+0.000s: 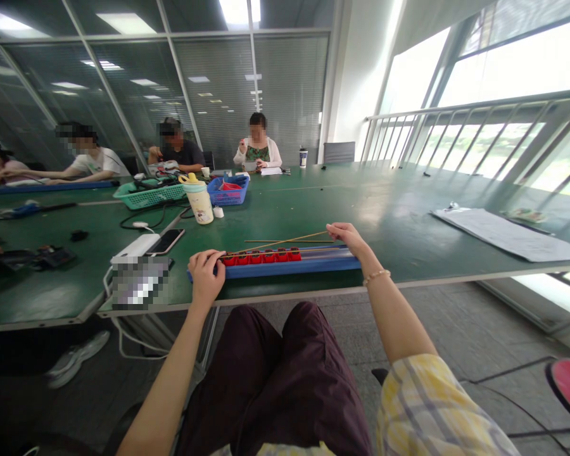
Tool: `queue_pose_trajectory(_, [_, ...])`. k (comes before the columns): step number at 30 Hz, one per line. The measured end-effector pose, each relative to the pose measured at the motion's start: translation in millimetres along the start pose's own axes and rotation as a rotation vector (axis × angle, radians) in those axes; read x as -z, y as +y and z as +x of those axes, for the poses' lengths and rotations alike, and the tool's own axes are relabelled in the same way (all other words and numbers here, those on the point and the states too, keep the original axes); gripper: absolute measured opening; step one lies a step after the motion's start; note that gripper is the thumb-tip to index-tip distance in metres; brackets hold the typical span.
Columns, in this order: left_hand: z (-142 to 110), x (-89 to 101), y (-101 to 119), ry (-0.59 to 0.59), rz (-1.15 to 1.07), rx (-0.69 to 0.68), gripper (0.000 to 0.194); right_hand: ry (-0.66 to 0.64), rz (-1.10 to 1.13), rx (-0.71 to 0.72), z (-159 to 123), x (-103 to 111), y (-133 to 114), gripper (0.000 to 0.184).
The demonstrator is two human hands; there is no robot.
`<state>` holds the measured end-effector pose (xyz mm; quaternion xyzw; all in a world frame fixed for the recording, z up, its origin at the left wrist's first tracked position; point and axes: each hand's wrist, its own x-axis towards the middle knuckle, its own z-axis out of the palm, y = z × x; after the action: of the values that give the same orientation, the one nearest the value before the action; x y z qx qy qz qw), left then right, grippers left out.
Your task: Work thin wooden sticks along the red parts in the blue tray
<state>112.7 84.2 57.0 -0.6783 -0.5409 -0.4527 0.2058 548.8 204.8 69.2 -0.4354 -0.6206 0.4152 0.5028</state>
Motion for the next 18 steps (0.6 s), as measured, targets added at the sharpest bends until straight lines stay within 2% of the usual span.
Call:
queue_pose_trajectory(12, [-1,-0.1,1,0.008,-0.004,-0.001,0.026,0.216,0.273,0.088,8,10,8,0.05])
queue_pose_trajectory(18, [0,0.1,0,0.007,-0.006,-0.004,0.025,0.275,0.191,0.076,10,10,11,0.052])
